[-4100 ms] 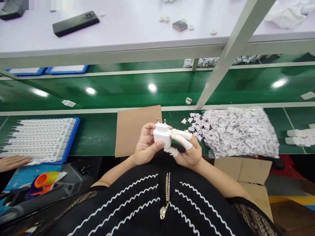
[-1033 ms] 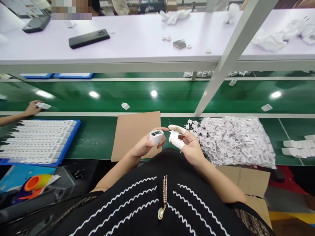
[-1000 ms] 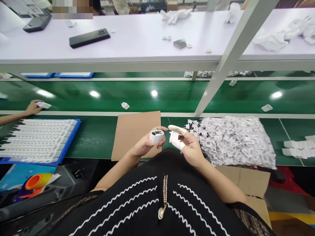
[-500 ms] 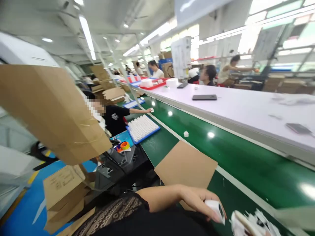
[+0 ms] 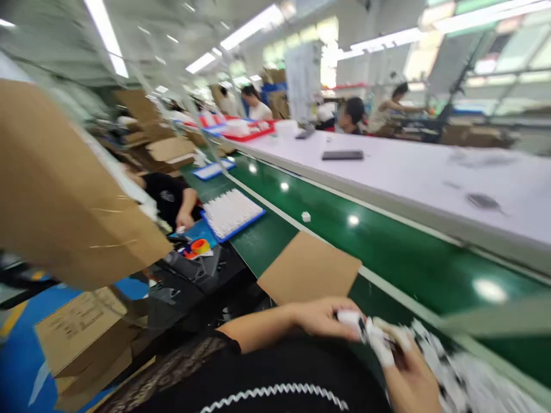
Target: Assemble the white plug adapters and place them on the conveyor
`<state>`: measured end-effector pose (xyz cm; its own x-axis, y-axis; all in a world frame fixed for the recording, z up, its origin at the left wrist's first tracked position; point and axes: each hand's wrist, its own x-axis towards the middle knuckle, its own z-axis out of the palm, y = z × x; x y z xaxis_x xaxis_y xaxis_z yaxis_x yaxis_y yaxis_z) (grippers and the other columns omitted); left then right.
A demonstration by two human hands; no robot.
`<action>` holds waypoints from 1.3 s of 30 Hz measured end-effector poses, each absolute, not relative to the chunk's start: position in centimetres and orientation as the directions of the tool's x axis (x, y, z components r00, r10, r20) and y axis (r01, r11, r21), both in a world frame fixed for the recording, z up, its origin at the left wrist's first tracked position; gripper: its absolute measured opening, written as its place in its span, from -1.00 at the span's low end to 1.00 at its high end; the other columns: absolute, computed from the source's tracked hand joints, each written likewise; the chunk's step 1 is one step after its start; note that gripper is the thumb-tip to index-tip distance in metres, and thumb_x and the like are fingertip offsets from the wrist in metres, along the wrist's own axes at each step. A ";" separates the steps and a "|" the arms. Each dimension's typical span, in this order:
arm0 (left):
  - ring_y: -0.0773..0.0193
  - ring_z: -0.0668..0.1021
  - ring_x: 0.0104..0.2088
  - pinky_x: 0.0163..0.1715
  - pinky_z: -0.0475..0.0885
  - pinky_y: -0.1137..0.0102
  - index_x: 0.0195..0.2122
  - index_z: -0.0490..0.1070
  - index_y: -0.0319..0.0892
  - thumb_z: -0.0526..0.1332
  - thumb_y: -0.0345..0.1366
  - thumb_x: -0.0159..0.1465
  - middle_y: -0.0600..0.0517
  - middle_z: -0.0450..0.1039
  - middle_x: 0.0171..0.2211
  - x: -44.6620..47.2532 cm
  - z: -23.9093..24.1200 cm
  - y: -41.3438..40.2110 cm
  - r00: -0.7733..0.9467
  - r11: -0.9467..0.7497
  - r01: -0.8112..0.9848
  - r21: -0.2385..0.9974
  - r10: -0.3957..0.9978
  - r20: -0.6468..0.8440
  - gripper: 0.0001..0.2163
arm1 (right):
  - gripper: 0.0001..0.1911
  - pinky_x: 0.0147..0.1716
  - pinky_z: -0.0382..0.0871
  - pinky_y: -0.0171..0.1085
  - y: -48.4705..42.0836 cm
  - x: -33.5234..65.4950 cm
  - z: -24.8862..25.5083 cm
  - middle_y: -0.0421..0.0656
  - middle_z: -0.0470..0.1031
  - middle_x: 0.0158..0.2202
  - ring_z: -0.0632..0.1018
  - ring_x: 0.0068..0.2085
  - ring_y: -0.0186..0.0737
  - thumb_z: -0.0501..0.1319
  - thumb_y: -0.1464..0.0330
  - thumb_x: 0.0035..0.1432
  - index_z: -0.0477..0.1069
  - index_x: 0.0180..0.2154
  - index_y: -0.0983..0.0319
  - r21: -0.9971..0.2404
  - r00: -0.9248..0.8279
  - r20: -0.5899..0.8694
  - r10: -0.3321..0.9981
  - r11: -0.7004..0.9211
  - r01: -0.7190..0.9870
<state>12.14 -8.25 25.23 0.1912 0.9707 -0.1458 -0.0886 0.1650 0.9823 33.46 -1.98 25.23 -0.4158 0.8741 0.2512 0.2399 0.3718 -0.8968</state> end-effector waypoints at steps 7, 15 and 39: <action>0.22 0.50 -0.12 -0.04 0.41 0.33 0.04 0.49 -0.18 0.35 -0.05 0.32 -0.07 0.50 -0.08 11.8 27.4 -9.3 0.213 0.030 0.010 0.999 0.976 -0.032 -0.62 | -0.75 -0.09 0.55 -0.17 -4.6 33.5 28.1 -0.15 0.60 -0.11 0.62 -0.14 -0.14 0.35 0.35 0.29 0.62 0.00 0.05 -0.898 -0.364 0.342 0.866 0.415 0.144; 0.22 0.51 -0.16 -0.07 0.42 0.32 0.05 0.44 -0.17 0.27 -0.07 0.36 -0.05 0.49 -0.09 12.6 28.0 -9.8 0.304 0.016 0.143 0.990 0.951 -0.060 -0.65 | -0.74 -0.16 0.56 -0.18 -5.9 34.1 28.4 -0.10 0.58 -0.16 0.61 -0.15 -0.13 0.28 0.43 0.35 0.60 0.02 0.09 -0.787 -0.412 0.486 0.771 0.591 0.177; 0.28 0.46 -0.23 -0.17 0.39 0.37 0.09 0.32 -0.16 0.27 -0.04 0.36 0.00 0.44 -0.16 12.5 27.8 -9.6 0.330 0.051 0.086 0.995 0.941 -0.077 -0.61 | -0.80 -0.18 0.55 -0.14 -6.3 33.8 28.5 -0.11 0.59 -0.17 0.60 -0.20 -0.13 0.30 0.38 0.34 0.59 -0.02 0.11 -0.821 -0.388 0.425 0.818 0.529 0.216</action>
